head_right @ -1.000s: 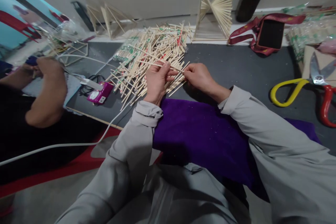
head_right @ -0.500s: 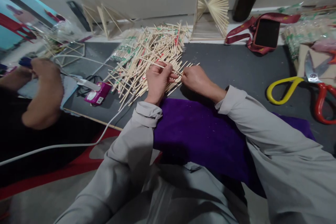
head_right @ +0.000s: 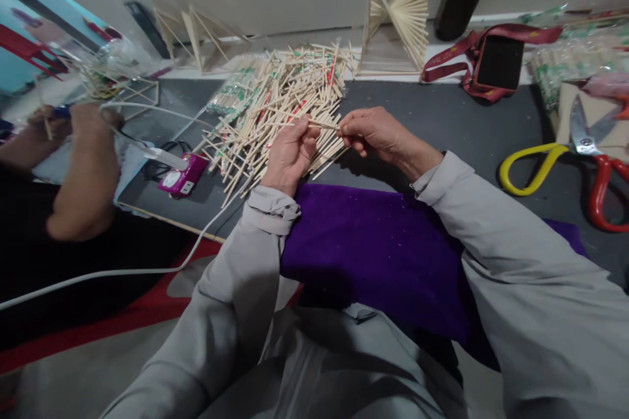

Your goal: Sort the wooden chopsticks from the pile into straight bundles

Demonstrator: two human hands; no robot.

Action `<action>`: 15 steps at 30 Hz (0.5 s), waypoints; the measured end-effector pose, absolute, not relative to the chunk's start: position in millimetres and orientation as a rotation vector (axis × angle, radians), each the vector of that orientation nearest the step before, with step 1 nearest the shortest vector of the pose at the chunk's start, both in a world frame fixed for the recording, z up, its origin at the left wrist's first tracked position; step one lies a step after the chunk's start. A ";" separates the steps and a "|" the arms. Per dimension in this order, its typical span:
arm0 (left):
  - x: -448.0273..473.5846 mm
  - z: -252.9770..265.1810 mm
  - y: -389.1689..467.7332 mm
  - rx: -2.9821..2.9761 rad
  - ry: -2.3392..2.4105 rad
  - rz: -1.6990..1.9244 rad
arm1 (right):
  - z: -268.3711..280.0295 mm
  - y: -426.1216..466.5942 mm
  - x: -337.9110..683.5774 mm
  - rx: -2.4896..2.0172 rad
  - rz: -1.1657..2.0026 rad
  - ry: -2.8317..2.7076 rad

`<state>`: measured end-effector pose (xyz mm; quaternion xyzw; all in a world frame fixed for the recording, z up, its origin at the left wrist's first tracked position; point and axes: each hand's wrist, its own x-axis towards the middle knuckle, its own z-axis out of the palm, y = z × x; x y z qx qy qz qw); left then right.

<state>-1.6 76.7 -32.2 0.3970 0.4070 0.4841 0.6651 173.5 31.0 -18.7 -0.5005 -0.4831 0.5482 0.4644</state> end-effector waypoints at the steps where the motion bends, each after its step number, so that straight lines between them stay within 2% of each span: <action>1: -1.7 -30.7 75.9 0.888 0.924 1.095 | -19.2 31.6 175.2 -1.235 1.331 -1.181; 5: 0.2 -27.6 69.4 1.004 0.898 1.011 | -22.0 36.3 185.0 -1.228 1.304 -1.125; 12: 9.6 -34.9 50.4 1.388 0.882 0.749 | -17.2 39.8 192.9 -1.117 1.452 -1.023; 15: 11.4 -33.6 44.7 1.432 0.845 0.702 | -13.3 37.8 195.4 -1.152 1.392 -1.054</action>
